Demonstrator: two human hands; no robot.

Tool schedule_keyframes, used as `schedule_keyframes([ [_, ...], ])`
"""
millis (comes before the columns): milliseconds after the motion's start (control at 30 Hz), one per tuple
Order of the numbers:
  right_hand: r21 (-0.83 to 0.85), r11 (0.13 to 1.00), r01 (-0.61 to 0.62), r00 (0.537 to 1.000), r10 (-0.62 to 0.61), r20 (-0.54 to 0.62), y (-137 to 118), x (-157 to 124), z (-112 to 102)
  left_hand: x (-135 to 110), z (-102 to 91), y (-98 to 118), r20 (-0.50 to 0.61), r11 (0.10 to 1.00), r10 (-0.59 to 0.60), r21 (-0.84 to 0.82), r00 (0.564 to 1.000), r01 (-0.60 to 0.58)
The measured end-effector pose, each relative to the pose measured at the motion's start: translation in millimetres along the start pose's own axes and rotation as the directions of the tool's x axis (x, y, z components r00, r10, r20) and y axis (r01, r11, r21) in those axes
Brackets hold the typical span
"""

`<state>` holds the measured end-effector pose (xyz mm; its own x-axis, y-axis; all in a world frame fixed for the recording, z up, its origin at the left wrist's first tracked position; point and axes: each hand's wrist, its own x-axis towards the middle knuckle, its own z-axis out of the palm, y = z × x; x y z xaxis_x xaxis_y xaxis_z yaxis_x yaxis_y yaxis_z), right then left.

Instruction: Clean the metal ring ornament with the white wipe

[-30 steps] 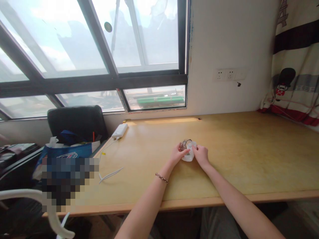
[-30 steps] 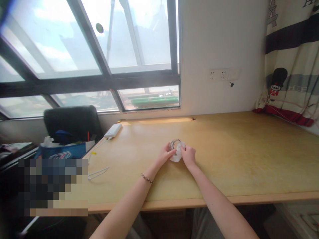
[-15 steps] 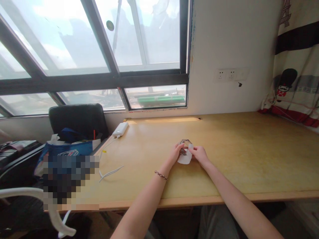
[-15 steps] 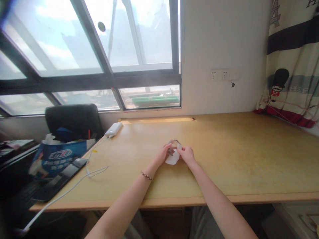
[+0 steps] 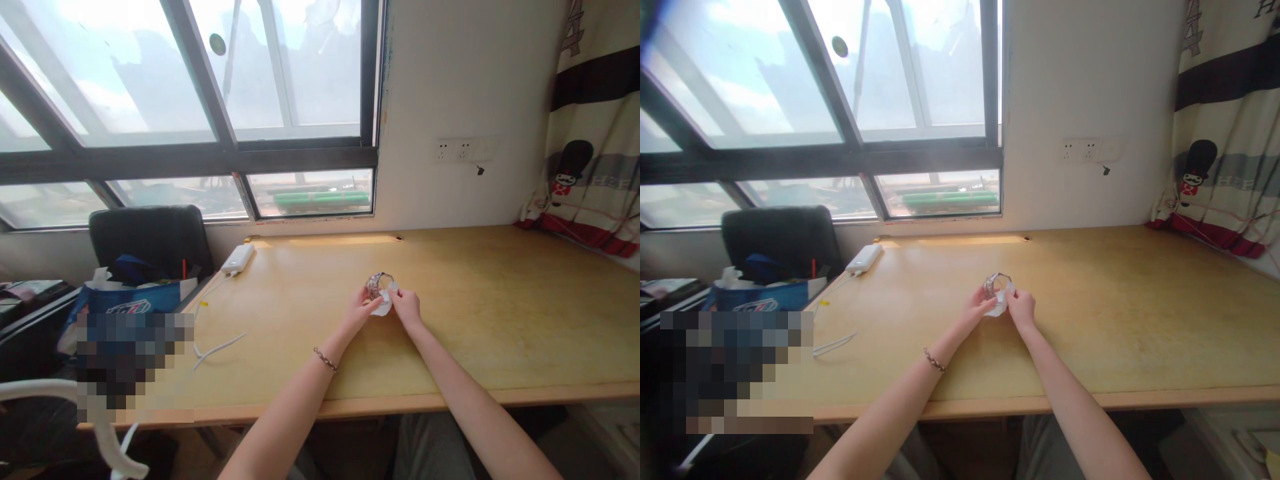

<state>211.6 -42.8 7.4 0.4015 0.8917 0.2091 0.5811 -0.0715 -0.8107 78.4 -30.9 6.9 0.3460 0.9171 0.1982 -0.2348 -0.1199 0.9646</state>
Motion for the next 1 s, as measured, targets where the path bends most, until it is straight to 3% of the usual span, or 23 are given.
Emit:
schedule_keyframes([
  [167, 0.161, 0.984, -0.078, 0.986, 0.053, 0.158, -2.6, -3.9, 5.7, 5.7, -3.5, -7.7, -0.058, 0.993, -0.065, -0.104, 0.996, 0.059],
  [333, 0.255, 0.959, -0.125, 0.970, 0.064, 0.233, -5.1, -7.7, 10.4, 6.3, -6.9, -4.6, -0.075, 0.988, -0.108, -0.119, 0.991, 0.098],
  [467, 0.086, 0.996, -0.026, 0.986, 0.011, 0.168, -2.1, -3.7, 5.6, 0.8, -4.6, 1.2, -0.033, 0.998, -0.058, -0.013, 0.998, 0.058],
  [600, -0.178, 0.969, 0.169, 0.985, -0.161, 0.062, -2.7, -3.3, 0.0, -4.0, -2.6, 2.2, -0.069, 0.997, -0.005, 0.082, 0.998, 0.011],
  [800, -0.262, 0.907, 0.330, 0.943, -0.330, 0.047, -9.6, -11.7, -5.9, -4.0, -9.2, -4.5, -0.169, 0.973, -0.040, 0.216, 0.985, 0.077],
  [900, -0.239, 0.906, 0.350, 0.934, -0.355, 0.024, -11.3, -11.4, -7.8, -3.9, -12.1, -5.0, -0.157, 0.968, -0.048, 0.238, 0.986, 0.085],
  [1000, -0.192, 0.950, 0.245, 0.969, -0.233, 0.080, -8.0, -6.1, -4.4, -5.6, -11.5, -2.9, -0.134, 0.964, 0.008, 0.265, 0.991, 0.028],
])
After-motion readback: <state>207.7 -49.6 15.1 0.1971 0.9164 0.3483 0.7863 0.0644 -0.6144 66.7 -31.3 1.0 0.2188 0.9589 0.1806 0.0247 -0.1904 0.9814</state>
